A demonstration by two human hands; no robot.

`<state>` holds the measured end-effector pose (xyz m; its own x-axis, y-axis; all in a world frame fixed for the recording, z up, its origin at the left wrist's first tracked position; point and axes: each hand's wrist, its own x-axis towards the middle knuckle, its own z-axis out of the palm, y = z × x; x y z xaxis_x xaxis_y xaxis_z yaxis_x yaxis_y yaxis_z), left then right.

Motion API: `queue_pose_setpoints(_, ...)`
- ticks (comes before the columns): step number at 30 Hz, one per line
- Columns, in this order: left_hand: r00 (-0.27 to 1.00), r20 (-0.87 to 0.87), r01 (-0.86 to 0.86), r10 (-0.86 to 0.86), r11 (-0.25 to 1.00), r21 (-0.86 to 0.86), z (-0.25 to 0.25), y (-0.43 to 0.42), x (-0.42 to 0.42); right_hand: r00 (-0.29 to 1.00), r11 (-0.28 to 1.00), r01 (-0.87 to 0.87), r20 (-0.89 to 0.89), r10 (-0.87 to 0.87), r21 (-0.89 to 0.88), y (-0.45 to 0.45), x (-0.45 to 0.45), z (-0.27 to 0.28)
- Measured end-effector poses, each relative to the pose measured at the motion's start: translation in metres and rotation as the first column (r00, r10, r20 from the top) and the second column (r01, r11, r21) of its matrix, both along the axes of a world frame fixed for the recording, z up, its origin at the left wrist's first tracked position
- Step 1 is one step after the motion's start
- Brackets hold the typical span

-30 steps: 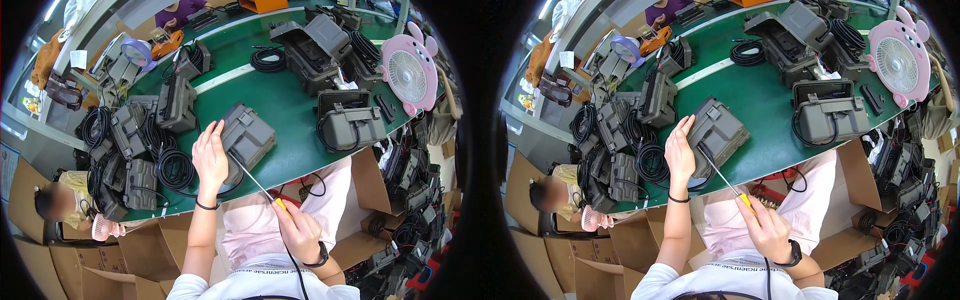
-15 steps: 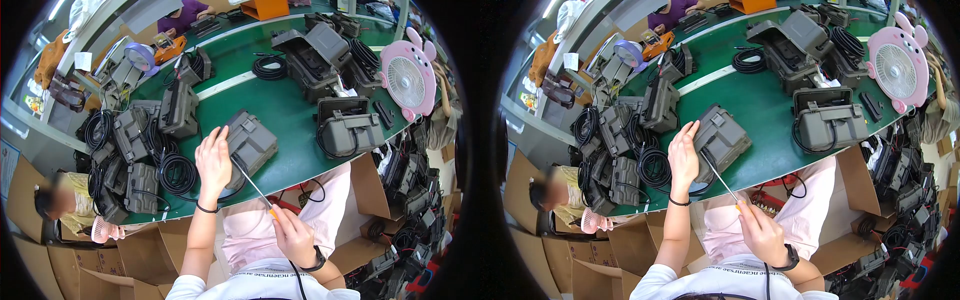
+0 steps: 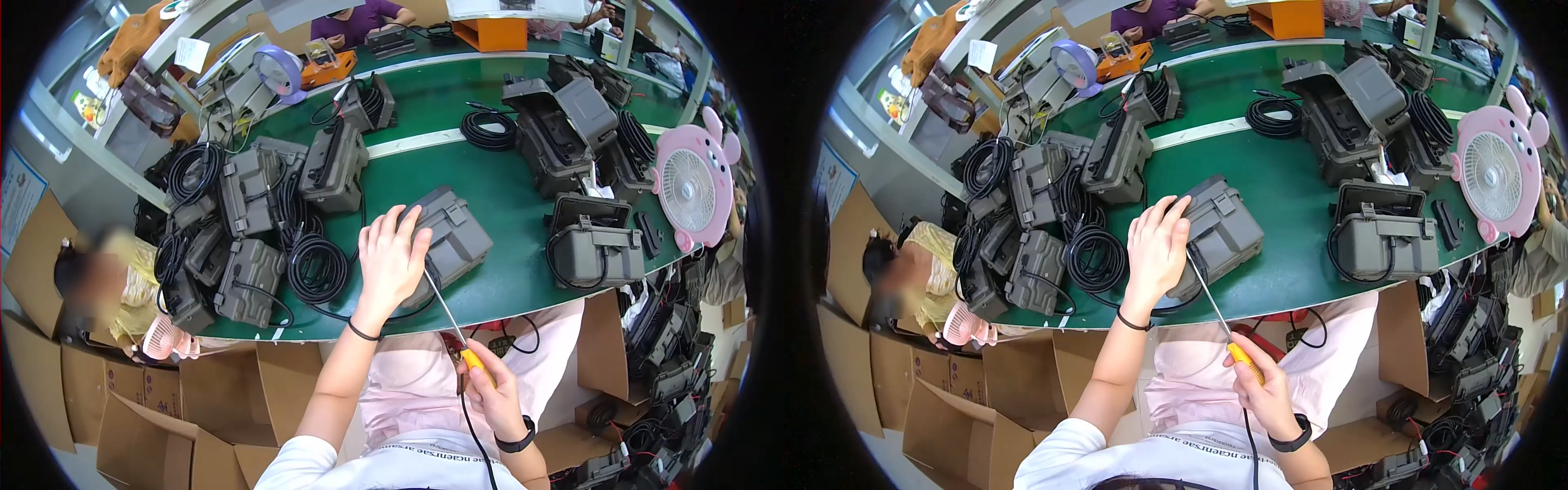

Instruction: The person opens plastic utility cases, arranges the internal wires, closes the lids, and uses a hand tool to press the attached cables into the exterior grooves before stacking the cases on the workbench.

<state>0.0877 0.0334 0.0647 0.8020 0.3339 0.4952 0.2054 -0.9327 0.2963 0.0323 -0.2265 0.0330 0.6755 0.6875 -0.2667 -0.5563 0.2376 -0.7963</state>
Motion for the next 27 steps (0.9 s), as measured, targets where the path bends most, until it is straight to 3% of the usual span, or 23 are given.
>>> queue_pose_setpoints(2, 1.000, 0.010, -0.021, 0.022, 0.998, -0.058, 0.000, 0.001, 0.001, 0.998, 1.000, -0.011, 0.060, 0.010, 0.012, 0.003, -0.002, 0.003)
queue_pose_setpoints(5, 0.996, 0.089, 0.030, -0.016, 0.987, -0.159, -0.002, 0.010, -0.006, 0.880, 0.955, 0.184, 0.471, -0.054, -0.234, -0.007, -0.003, -0.002)
queue_pose_setpoints(6, 0.990, 0.131, -0.040, 0.049, 0.997, -0.070, -0.003, 0.017, -0.015, 0.803, 0.920, 0.266, 0.594, -0.047, -0.287, -0.009, -0.001, -0.003)
queue_pose_setpoints(8, 0.961, 0.225, -0.189, 0.162, 0.976, 0.106, -0.004, 0.030, -0.038, 0.832, 0.865, 0.400, 0.517, -0.202, -0.305, -0.013, 0.002, -0.026)
queue_pose_setpoints(10, 0.833, 0.327, -0.511, 0.446, 0.847, 0.144, -0.003, 0.043, -0.060, 0.830, 0.874, 0.412, 0.502, -0.243, -0.258, -0.012, 0.014, -0.021)
queue_pose_setpoints(12, 0.738, 0.291, -0.665, 0.609, 0.730, 0.158, -0.010, 0.059, -0.086, 0.824, 0.902, 0.391, 0.504, -0.257, -0.180, -0.002, 0.027, -0.018)
queue_pose_setpoints(14, 0.763, 0.174, -0.636, 0.623, 0.771, 0.028, -0.026, 0.077, -0.108, 0.796, 0.908, 0.408, 0.523, -0.304, -0.093, 0.014, 0.042, -0.033)
queue_pose_setpoints(18, 0.880, 0.277, -0.437, 0.387, 0.886, 0.153, -0.028, 0.080, -0.115, 0.834, 0.930, 0.345, 0.496, -0.241, -0.129, 0.039, 0.057, -0.036)
queue_pose_setpoints(22, 0.883, 0.383, -0.244, 0.272, 0.962, -0.120, -0.023, 0.065, -0.120, 0.817, 0.916, 0.376, 0.517, -0.257, -0.139, 0.060, 0.061, -0.043)
queue_pose_setpoints(24, 0.852, 0.418, -0.219, 0.315, 0.940, -0.263, -0.014, 0.058, -0.130, 0.824, 0.911, 0.384, 0.501, -0.266, -0.148, 0.066, 0.066, -0.041)
queue_pose_setpoints(26, 0.776, 0.529, 0.122, 0.344, 0.741, -0.660, -0.008, 0.057, -0.143, 0.790, 0.889, 0.421, 0.553, -0.264, -0.177, 0.069, 0.073, -0.037)
queue_pose_setpoints(27, 0.720, 0.625, 0.358, 0.301, 0.610, -0.706, -0.001, 0.058, -0.144, 0.785, 0.890, 0.426, 0.557, -0.273, -0.164, 0.070, 0.075, -0.036)
